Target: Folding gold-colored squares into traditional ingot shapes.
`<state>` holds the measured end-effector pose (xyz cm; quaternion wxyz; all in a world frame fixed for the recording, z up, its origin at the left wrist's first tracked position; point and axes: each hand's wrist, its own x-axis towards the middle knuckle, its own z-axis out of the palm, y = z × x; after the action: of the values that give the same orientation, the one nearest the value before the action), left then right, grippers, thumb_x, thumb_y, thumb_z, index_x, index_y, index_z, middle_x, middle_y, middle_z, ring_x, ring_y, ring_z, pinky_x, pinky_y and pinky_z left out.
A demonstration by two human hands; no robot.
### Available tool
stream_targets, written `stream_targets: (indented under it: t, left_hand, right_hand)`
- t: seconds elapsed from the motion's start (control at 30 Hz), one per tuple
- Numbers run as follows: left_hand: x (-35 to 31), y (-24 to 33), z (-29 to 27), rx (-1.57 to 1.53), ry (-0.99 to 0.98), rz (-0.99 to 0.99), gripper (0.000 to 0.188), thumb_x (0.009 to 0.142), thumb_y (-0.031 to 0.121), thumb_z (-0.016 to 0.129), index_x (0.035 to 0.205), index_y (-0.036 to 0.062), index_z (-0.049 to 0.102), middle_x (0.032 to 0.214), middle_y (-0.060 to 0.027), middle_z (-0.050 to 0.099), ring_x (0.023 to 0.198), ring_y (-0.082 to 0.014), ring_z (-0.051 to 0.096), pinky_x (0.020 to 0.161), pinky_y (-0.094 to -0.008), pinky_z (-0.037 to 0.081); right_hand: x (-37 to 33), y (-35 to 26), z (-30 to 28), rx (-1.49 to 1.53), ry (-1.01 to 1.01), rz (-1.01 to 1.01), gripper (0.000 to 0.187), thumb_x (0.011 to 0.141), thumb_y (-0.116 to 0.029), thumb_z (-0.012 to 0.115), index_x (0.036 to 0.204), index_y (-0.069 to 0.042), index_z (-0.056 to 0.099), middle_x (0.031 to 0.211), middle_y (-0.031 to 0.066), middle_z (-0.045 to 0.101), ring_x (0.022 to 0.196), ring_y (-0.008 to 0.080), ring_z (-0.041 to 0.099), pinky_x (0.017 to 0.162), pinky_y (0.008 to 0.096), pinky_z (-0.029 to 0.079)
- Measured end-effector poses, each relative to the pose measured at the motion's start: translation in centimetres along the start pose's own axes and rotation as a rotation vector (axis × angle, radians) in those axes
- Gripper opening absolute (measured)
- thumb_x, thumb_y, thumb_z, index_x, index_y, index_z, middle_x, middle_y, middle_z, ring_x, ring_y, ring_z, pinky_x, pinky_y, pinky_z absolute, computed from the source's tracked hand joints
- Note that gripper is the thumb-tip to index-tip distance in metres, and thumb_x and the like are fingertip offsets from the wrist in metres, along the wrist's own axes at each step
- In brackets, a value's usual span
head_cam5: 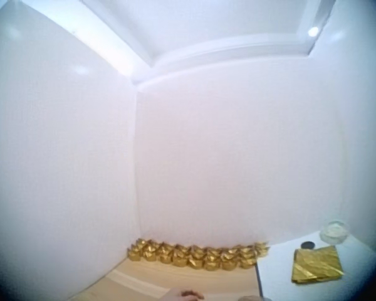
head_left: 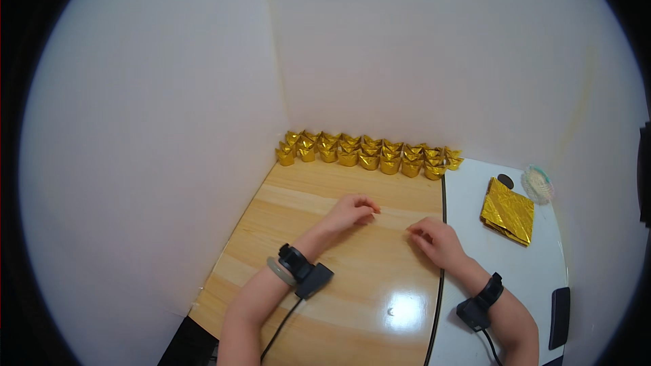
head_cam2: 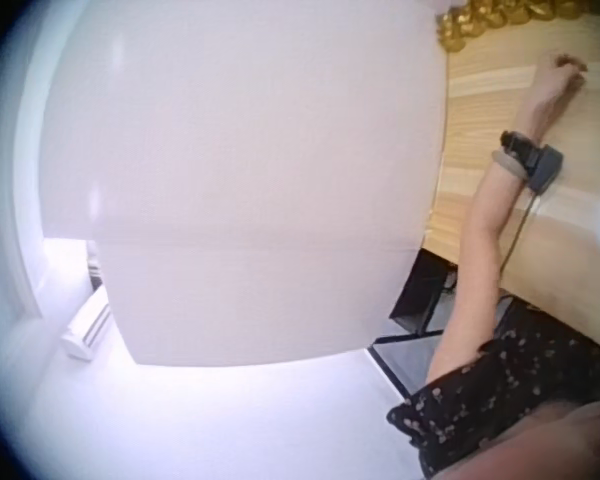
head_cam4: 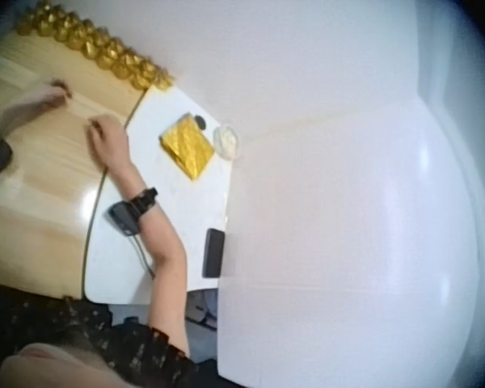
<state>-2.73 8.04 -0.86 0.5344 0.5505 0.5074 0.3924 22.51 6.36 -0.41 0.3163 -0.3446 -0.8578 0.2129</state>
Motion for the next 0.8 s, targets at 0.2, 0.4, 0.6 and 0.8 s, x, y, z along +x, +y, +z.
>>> stream_targets:
  t: [0.2,0.4,0.6,0.8]
  left_hand:
    - [-0.6,-0.5,2.2,-0.13,-0.025,0.034,0.013,0.087,0.007,0.052,0.097,0.0015,0.059,0.091,-0.0056,0.061,0.08,-0.0107,0.059,0.074,-0.0221,0.049]
    - [-1.0,-1.2,1.7,-0.21,0.007,0.069,0.013,0.088,0.006,0.051,0.097,-0.0003,0.059,0.09,-0.0059,0.061,0.079,-0.0104,0.059,0.074,-0.0221,0.051]
    - [-1.5,-0.8,2.1,-0.161,-0.016,0.083,0.012,0.089,0.005,0.049,0.094,0.0012,0.059,0.09,-0.0053,0.062,0.078,-0.0094,0.058,0.072,-0.0211,0.049]
    - [-1.7,-0.8,2.0,-0.136,-0.037,0.098,0.012,0.089,0.005,0.049,0.094,0.0012,0.059,0.089,-0.0051,0.062,0.078,-0.0098,0.058,0.073,-0.0212,0.048]
  right_hand:
    - [0.1,2.8,-5.6,-0.502,0.168,0.119,0.044,0.077,-0.022,0.065,0.114,-0.001,0.052,0.117,0.0178,0.052,0.112,0.0334,0.046,0.093,0.0406,0.04]
    - [-1.8,4.3,-9.1,-0.884,-0.099,0.745,0.079,0.082,-0.05,0.056,0.136,0.002,0.03,0.14,0.0297,0.024,0.133,0.0424,0.018,0.105,0.0575,0.017]
    - [-2.5,7.8,-8.8,-0.599,-0.165,0.804,0.078,0.086,-0.052,0.046,0.137,0.003,0.024,0.14,0.0303,0.024,0.131,0.0433,0.022,0.101,0.0601,0.025]
    - [-2.6,8.6,-8.6,-0.68,-0.076,0.565,0.056,0.09,-0.044,0.044,0.118,0.005,0.045,0.123,0.0292,0.047,0.109,0.0416,0.05,0.083,0.0467,0.046]
